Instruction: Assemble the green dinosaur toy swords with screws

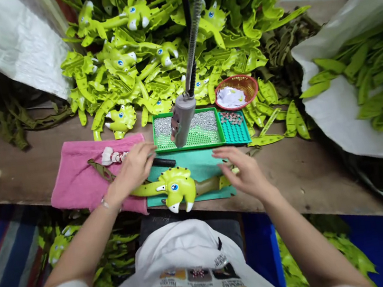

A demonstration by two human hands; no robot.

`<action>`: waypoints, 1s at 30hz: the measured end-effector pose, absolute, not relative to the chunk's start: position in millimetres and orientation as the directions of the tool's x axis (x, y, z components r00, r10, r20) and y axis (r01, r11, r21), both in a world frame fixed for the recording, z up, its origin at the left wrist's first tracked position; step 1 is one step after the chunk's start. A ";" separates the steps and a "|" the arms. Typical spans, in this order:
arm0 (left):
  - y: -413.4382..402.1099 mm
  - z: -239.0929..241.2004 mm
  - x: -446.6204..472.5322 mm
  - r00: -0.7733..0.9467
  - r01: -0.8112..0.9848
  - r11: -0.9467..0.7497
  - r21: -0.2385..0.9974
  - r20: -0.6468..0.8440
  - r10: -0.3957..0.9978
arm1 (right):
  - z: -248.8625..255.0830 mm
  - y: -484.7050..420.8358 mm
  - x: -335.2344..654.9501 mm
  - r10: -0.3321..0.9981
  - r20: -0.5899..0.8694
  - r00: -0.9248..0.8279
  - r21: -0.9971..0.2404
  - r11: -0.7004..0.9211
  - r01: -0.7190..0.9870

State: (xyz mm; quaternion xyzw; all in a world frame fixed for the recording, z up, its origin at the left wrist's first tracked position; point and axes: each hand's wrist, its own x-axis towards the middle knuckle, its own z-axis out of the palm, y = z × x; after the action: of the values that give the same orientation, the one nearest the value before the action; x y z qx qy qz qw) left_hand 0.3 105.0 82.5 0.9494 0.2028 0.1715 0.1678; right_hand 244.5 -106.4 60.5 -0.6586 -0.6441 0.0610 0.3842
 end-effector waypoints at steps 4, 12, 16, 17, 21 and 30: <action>153.5 76.4 67.3 0.881 0.318 -0.872 0.373 0.223 0.417 | 51.3 -23.5 280.7 0.881 0.403 0.248 -0.552 0.018 0.833; 175.4 49.3 118.4 0.886 0.362 -0.816 0.450 0.105 0.451 | 17.7 56.2 288.8 0.948 0.230 0.218 -0.323 -0.137 0.936; 179.4 41.7 118.4 0.898 0.316 -0.800 0.510 0.113 0.426 | 23.8 57.3 290.7 0.918 0.277 0.283 -0.360 -0.174 0.917; 181.3 39.5 119.4 0.901 0.300 -0.796 0.526 0.118 0.418 | 27.1 55.7 291.8 0.906 0.298 0.301 -0.388 -0.173 0.905; 190.6 28.9 125.9 0.908 0.253 -0.797 0.549 0.149 0.391 | 47.0 28.2 283.1 0.856 0.358 0.373 -0.549 -0.130 0.826; 177.1 49.2 101.2 0.763 0.262 -0.608 0.749 0.226 0.606 | 62.0 -76.5 183.8 0.897 0.414 0.155 -0.651 0.173 0.739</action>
State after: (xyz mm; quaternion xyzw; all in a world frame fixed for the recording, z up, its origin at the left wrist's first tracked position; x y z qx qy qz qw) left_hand 101.2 177.1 49.2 0.8652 0.2509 0.2361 0.3645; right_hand 183.8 -76.5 62.0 -0.6361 -0.6429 0.0948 0.4160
